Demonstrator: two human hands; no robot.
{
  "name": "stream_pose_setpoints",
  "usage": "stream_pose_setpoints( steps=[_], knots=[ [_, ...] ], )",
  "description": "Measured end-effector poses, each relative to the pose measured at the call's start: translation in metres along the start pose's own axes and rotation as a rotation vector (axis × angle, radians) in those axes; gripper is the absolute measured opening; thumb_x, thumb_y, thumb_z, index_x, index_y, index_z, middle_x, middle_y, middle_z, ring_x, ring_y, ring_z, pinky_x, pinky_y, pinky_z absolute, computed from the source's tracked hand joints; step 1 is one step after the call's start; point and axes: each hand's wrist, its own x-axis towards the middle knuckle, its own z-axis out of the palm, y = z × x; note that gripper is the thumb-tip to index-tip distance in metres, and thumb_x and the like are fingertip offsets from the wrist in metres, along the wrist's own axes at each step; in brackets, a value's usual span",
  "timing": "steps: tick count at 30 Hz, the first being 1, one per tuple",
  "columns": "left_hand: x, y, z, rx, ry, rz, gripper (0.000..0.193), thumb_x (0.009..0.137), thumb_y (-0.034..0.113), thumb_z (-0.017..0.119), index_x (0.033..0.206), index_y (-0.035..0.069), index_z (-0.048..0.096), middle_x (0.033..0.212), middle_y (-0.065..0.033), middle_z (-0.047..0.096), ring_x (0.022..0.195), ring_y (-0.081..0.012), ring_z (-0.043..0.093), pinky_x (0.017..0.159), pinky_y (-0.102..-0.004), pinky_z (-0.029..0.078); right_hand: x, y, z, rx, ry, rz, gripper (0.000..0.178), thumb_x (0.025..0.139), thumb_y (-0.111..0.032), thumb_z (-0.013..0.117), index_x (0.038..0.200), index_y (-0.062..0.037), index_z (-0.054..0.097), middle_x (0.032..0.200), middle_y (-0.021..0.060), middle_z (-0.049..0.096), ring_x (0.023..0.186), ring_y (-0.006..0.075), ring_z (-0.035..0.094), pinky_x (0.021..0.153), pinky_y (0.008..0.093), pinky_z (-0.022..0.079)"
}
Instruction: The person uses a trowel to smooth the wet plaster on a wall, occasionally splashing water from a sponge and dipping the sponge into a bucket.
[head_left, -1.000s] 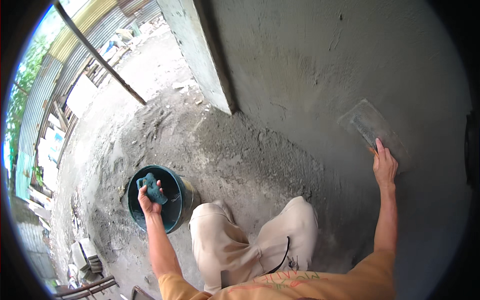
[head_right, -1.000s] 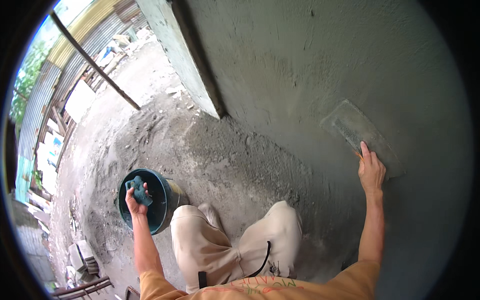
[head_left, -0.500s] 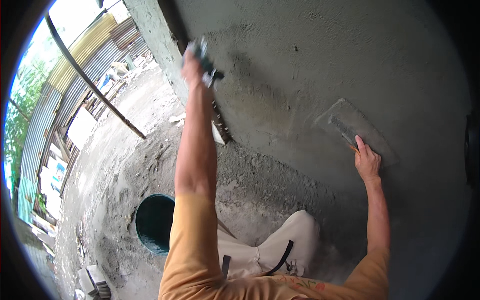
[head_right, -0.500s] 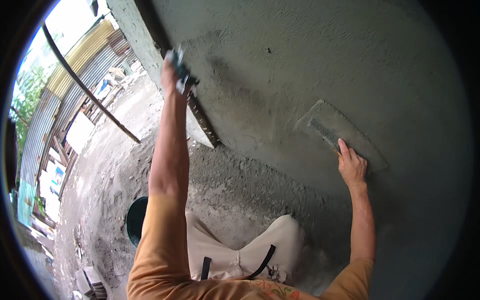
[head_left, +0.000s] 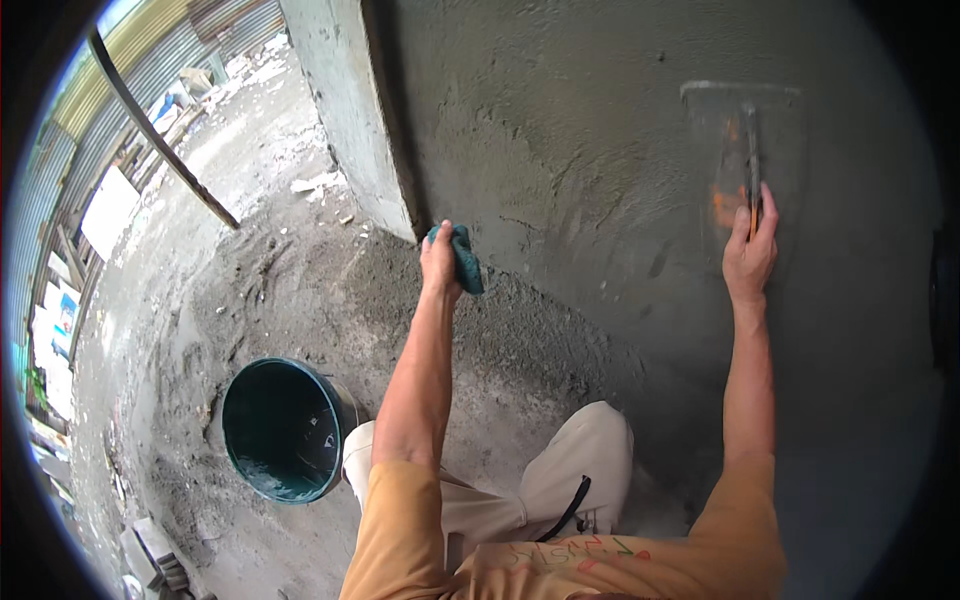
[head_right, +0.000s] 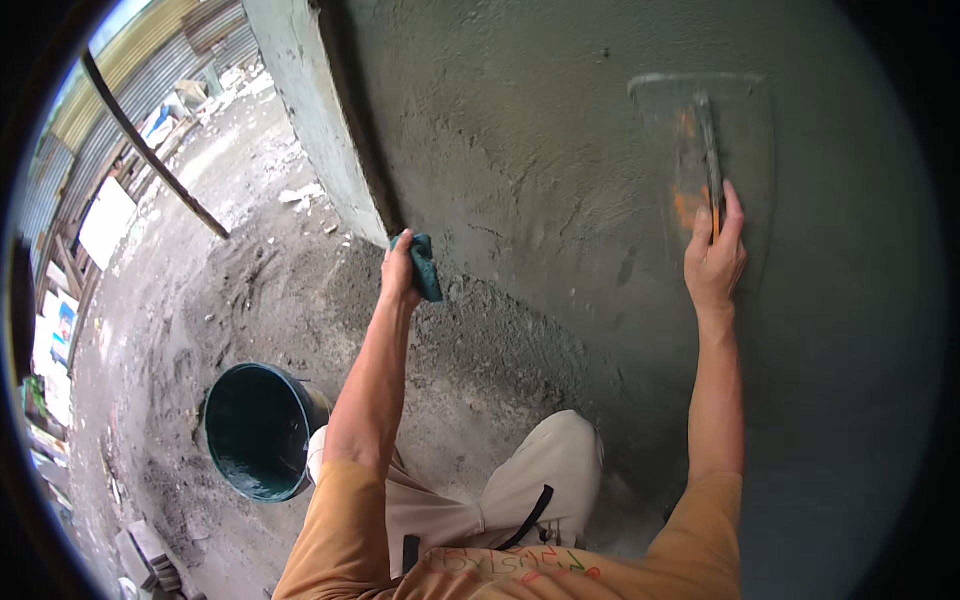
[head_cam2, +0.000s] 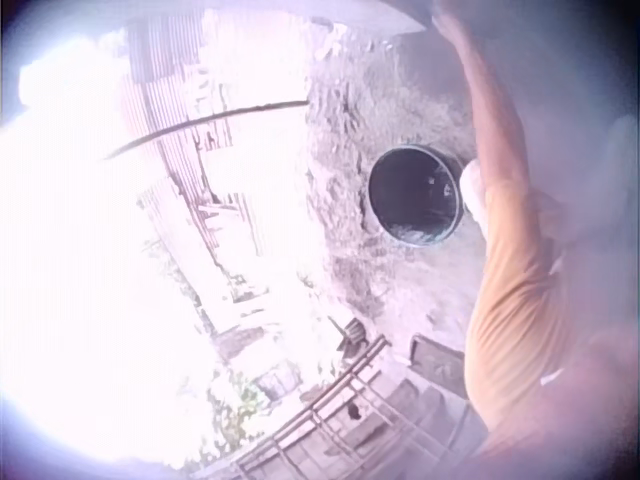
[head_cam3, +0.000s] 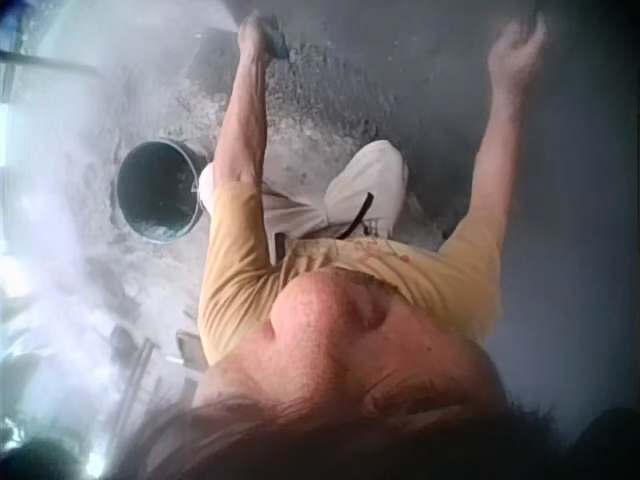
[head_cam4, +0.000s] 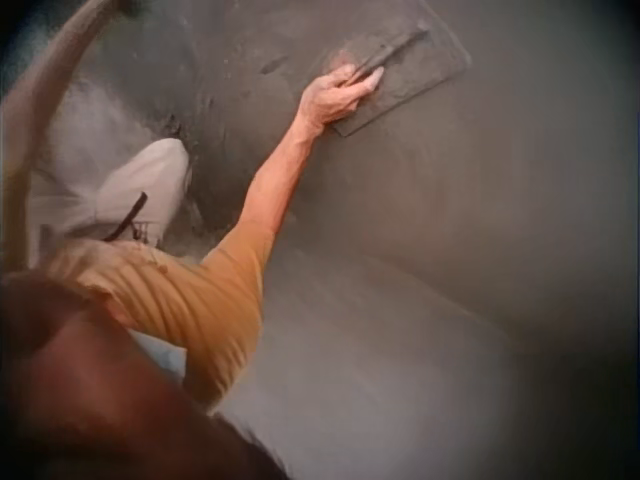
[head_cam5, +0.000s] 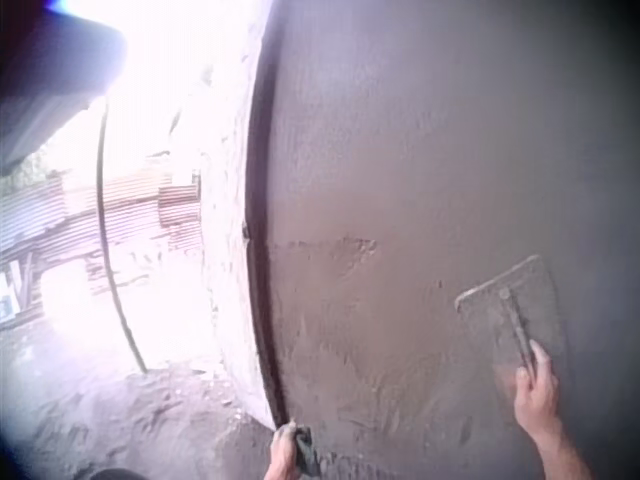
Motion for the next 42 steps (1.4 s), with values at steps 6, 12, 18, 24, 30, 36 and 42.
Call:
stream_pose_setpoints(
  steps=[6,12,18,24,30,36,42],
  knots=[
    [0.012,0.025,-0.04,-0.131,0.11,-0.04,0.031,0.097,0.035,0.064,0.11,0.006,0.06,0.088,-0.0089,0.066,0.065,-0.0213,0.062,0.058,-0.035,0.055,0.091,-0.118,0.115,0.173,-0.125,-0.196,0.05,0.105,-0.031,0.045,0.149,-0.0074,0.043,0.092,0.0183,0.073,0.083,0.0325,0.073,0.075,0.0443,0.058],
    [0.029,0.076,-0.044,-0.281,-0.069,0.114,0.035,0.096,0.033,0.066,0.115,0.006,0.055,0.097,-0.0095,0.065,0.073,-0.0185,0.064,0.058,-0.0324,0.056,0.024,-0.163,0.25,0.046,-0.706,-0.175,0.054,0.102,-0.035,0.048,0.153,-0.0232,0.035,0.077,0.0207,0.07,0.071,0.0411,0.07,0.066,0.0565,0.055],
    [0.013,0.074,-0.047,-0.164,0.025,0.093,0.033,0.097,0.031,0.065,0.118,0.007,0.055,0.095,-0.0078,0.064,0.069,-0.018,0.063,0.056,-0.0324,0.055,-0.145,0.002,0.184,-0.364,-1.194,-0.205,0.055,0.099,-0.034,0.052,0.152,-0.0284,0.039,0.1,0.0199,0.071,0.088,0.0396,0.069,0.075,0.0535,0.055],
    [0.029,0.107,-0.059,0.009,0.085,0.173,0.035,0.096,0.039,0.066,0.109,0.006,0.061,0.088,-0.0068,0.066,0.065,-0.0177,0.062,0.057,-0.0301,0.054,-0.038,0.016,0.029,-0.153,-0.682,-0.073,0.052,0.097,-0.022,0.058,0.148,-0.0218,0.046,0.098,0.018,0.073,0.074,0.0339,0.071,0.065,0.0453,0.056],
    [0.038,0.104,-0.053,-0.04,-0.048,0.139,0.036,0.098,0.035,0.064,0.116,0.005,0.057,0.091,-0.0091,0.066,0.067,-0.0195,0.064,0.058,-0.032,0.056,-0.012,-0.106,0.206,0.055,-0.716,-0.125,0.055,0.103,-0.024,0.05,0.155,-0.0165,0.034,0.069,0.0094,0.067,0.054,0.0206,0.061,0.053,0.0359,0.051],
    [0.019,0.079,-0.072,0.019,0.054,0.091,0.035,0.097,0.035,0.065,0.114,0.005,0.057,0.088,-0.0089,0.065,0.065,-0.02,0.063,0.058,-0.0323,0.055,-0.198,-0.002,0.253,-0.276,-1.264,-0.122,0.057,0.1,-0.032,0.054,0.153,-0.0304,0.035,0.1,0.0209,0.07,0.085,0.0395,0.07,0.078,0.0549,0.055],
    [0.005,0.141,-0.082,0.062,0.028,0.194,0.035,0.097,0.033,0.065,0.113,0.003,0.058,0.088,-0.0084,0.064,0.068,-0.0169,0.063,0.058,-0.0298,0.056,-0.128,0.025,0.136,-0.087,-0.806,-0.143,0.054,0.101,-0.033,0.054,0.152,-0.0282,0.036,0.085,0.0185,0.071,0.072,0.0393,0.07,0.064,0.0488,0.055]
  ],
)
